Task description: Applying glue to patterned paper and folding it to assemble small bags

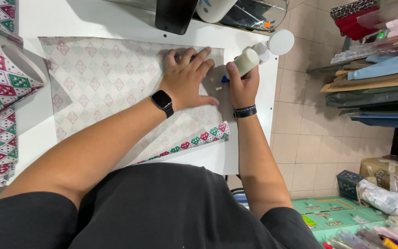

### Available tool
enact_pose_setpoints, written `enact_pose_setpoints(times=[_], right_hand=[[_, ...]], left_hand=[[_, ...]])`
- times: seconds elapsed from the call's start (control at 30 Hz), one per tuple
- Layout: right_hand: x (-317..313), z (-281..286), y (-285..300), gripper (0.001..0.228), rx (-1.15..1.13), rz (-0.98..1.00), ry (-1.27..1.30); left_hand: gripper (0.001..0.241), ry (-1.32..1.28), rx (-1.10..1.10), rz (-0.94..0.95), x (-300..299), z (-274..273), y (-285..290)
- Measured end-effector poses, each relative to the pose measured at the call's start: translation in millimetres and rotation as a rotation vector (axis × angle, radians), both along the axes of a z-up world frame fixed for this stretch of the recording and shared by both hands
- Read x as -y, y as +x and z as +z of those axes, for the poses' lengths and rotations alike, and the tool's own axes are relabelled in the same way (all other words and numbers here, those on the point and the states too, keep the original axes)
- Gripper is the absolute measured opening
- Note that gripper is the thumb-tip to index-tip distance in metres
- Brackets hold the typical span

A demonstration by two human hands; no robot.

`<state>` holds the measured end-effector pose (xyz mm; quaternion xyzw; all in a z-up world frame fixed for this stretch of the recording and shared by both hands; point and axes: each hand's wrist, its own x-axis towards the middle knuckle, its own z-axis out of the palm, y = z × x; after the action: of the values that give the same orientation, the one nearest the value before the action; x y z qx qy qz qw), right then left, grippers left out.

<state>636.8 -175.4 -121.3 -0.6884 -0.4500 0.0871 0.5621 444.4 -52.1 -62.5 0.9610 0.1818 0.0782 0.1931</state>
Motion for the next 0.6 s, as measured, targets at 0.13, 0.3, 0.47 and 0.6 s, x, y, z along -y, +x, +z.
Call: enact_pose_setpoints(times=[0.13, 0.3, 0.47, 0.6], right_hand=[[6, 34, -26, 0.028, -0.077, -0.071, -0.138], [21, 30, -32, 0.026, -0.098, -0.133, -0.173], [35, 35, -46, 0.027, -0.177, -0.152, -0.192], [48, 33, -53, 0.029, -0.203, -0.180, -0.208]], left_hand=[[0.111, 0.194, 0.130, 0.059, 2, -28, 5], [0.120, 0.195, 0.107, 0.048, 5, -29, 3], [0.120, 0.198, 0.120, 0.049, 6, -31, 2], [0.119, 0.216, 0.130, 0.051, 6, -32, 3]])
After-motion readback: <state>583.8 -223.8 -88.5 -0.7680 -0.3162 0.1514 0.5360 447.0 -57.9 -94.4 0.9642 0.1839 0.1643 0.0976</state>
